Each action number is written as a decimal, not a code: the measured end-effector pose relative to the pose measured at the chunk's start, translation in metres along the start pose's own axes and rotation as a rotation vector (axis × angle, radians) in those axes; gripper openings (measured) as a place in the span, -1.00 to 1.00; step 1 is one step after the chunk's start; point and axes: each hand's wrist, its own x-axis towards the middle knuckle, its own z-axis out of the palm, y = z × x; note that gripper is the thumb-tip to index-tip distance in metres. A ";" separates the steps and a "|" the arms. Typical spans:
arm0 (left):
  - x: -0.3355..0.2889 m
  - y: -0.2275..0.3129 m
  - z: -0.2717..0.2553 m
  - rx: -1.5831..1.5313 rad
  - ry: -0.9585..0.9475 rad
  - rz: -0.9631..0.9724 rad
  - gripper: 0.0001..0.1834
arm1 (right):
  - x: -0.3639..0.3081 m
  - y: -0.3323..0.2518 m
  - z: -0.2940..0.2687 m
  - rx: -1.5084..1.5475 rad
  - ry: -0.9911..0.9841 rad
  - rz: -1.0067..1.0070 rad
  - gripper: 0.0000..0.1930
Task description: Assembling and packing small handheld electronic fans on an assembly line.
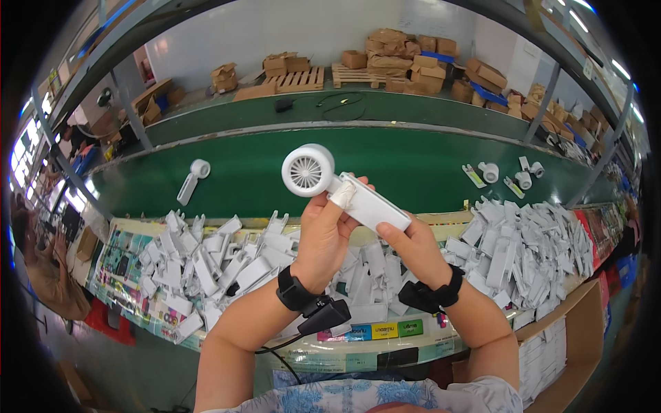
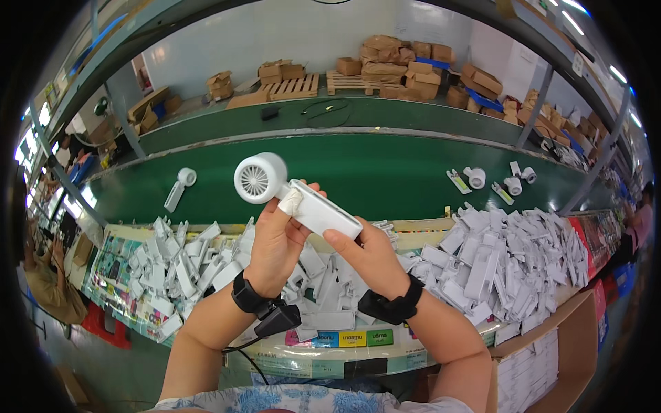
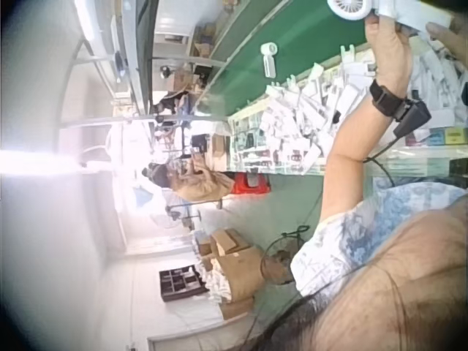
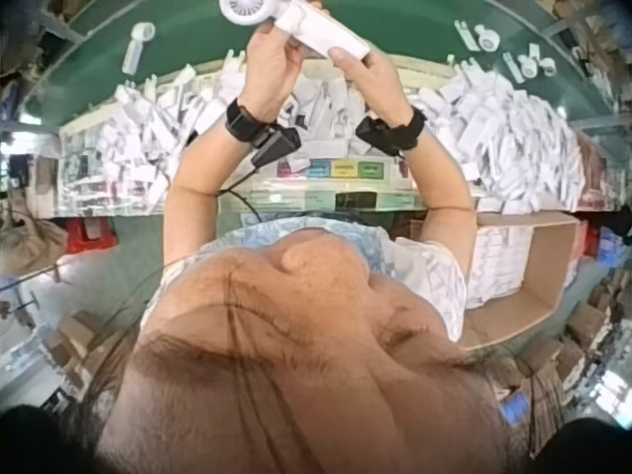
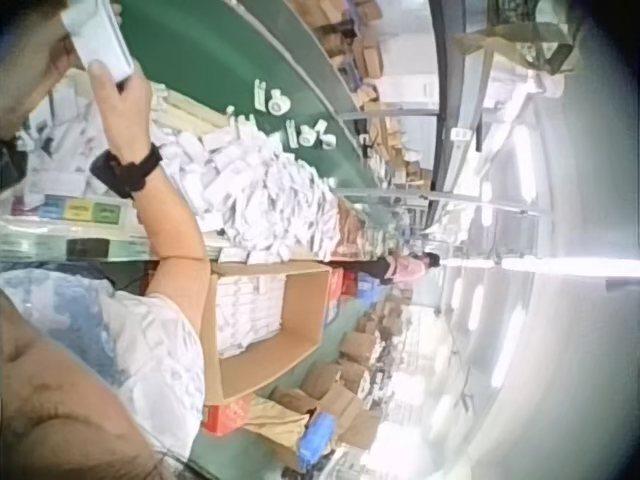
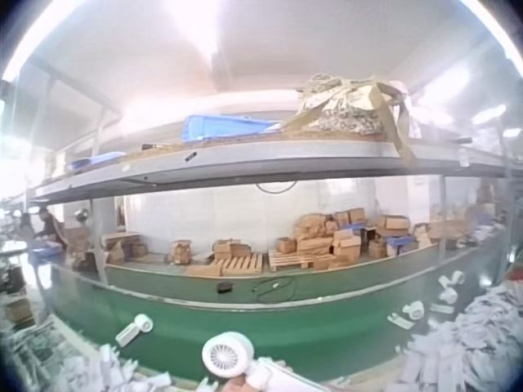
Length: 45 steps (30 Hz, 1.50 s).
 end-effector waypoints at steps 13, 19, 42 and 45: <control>0.118 0.030 -0.062 1.111 -0.103 -0.154 -0.72 | 0.077 0.007 -0.095 -0.970 -0.584 -0.101 -0.63; 0.176 0.060 -0.203 2.110 0.176 -0.207 -0.64 | 0.178 0.087 -0.247 -1.697 -0.068 0.336 -0.71; 0.155 0.055 -0.137 1.117 0.107 -0.160 -0.60 | 0.180 0.071 -0.268 -0.090 0.227 0.609 -0.84; 0.108 0.047 -0.067 0.538 -0.071 -0.447 -0.53 | 0.144 0.010 -0.187 -0.025 0.000 0.425 -0.80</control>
